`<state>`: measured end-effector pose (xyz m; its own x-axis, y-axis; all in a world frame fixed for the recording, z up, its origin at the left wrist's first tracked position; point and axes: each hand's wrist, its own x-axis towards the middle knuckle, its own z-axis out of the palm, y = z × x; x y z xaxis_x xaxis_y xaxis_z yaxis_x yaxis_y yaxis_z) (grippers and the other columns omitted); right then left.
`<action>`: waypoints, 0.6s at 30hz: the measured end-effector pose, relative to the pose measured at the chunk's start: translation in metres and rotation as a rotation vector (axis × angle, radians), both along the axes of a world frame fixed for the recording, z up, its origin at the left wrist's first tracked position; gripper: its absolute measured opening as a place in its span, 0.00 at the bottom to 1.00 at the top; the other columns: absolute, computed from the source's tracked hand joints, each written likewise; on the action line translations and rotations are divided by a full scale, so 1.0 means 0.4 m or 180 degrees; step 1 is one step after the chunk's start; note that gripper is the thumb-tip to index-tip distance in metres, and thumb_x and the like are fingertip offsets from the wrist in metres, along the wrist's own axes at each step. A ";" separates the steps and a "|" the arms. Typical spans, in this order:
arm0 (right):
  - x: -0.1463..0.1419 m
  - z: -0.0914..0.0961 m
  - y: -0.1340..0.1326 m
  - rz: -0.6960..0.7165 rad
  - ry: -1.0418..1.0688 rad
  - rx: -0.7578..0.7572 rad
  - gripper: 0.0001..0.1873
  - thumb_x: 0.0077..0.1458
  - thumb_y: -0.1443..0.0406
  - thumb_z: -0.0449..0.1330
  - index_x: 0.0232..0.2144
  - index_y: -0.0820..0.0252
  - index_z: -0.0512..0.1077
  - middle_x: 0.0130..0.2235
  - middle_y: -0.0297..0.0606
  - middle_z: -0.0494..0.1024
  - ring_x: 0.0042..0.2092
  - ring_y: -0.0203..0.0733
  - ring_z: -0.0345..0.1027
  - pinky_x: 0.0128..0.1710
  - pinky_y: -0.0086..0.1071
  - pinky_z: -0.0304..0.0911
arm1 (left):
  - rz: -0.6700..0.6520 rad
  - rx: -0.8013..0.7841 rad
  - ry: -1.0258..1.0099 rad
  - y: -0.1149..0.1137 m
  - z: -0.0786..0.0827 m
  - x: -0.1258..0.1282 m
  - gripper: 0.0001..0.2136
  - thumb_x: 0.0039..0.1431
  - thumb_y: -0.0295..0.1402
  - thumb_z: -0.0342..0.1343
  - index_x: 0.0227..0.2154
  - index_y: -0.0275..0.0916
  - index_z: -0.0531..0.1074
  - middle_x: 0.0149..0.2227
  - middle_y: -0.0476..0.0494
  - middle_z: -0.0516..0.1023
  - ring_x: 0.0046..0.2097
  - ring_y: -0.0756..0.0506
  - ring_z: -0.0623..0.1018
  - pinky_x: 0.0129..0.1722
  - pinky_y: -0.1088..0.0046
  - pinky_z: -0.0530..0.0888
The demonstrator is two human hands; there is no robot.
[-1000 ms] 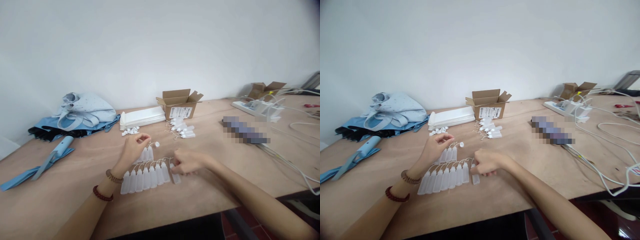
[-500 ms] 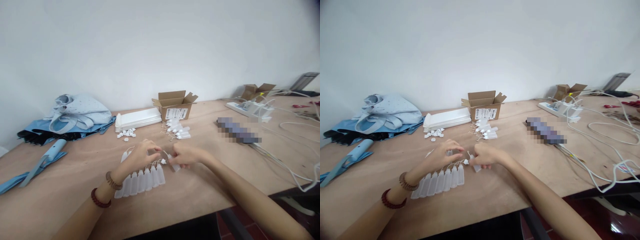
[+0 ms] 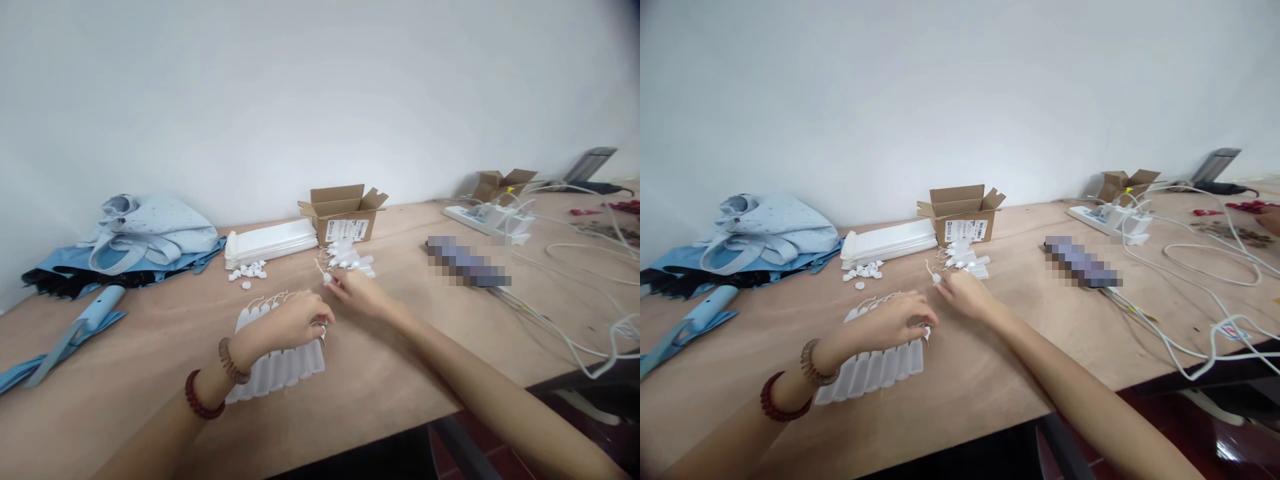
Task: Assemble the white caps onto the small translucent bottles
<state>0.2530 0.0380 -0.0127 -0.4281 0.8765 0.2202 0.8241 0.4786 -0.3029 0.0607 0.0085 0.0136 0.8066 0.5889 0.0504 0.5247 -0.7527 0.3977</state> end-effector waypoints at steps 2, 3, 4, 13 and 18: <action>0.000 -0.009 0.005 0.0039 0.0074 0.0068 0.12 0.62 0.62 0.50 0.31 0.64 0.67 0.31 0.42 0.74 0.30 0.37 0.63 0.29 0.28 0.49 | -0.0055 -0.0034 0.0151 0.002 0.007 0.003 0.11 0.52 0.23 0.52 0.33 0.41 0.77 0.35 0.46 0.80 0.40 0.43 0.76 0.38 0.69 0.69; -0.001 -0.013 0.006 0.0038 0.0104 0.0089 0.12 0.63 0.63 0.50 0.31 0.64 0.67 0.32 0.42 0.74 0.31 0.37 0.63 0.30 0.28 0.49 | -0.0083 -0.0045 0.0210 0.004 0.009 0.004 0.12 0.51 0.22 0.52 0.32 0.41 0.77 0.35 0.46 0.81 0.39 0.43 0.76 0.38 0.69 0.69; -0.001 -0.016 0.008 0.0022 0.0122 0.0101 0.11 0.62 0.63 0.50 0.31 0.64 0.67 0.32 0.42 0.74 0.31 0.37 0.63 0.30 0.28 0.49 | -0.0104 -0.0044 0.0247 0.005 0.011 0.005 0.12 0.50 0.22 0.51 0.31 0.41 0.77 0.34 0.46 0.81 0.39 0.43 0.76 0.37 0.69 0.69; -0.004 -0.029 0.014 0.0053 0.0293 0.0088 0.09 0.61 0.64 0.51 0.31 0.63 0.66 0.32 0.42 0.73 0.32 0.38 0.63 0.31 0.28 0.50 | -0.0084 0.0010 0.0533 0.014 0.012 0.030 0.11 0.50 0.22 0.52 0.30 0.41 0.78 0.33 0.45 0.80 0.39 0.41 0.76 0.36 0.69 0.69; -0.004 -0.040 0.025 0.0065 0.0606 0.0049 0.06 0.58 0.66 0.55 0.29 0.63 0.66 0.31 0.40 0.72 0.31 0.37 0.61 0.31 0.28 0.51 | -0.0020 0.0111 0.0447 0.012 0.002 0.045 0.09 0.49 0.22 0.53 0.29 0.39 0.76 0.33 0.43 0.78 0.37 0.42 0.76 0.35 0.70 0.69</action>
<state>0.2514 0.0478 -0.0287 -0.3952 0.8639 0.3124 0.7426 0.5006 -0.4449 0.0788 0.0133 0.0142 0.8109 0.5837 -0.0428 0.5685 -0.7682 0.2942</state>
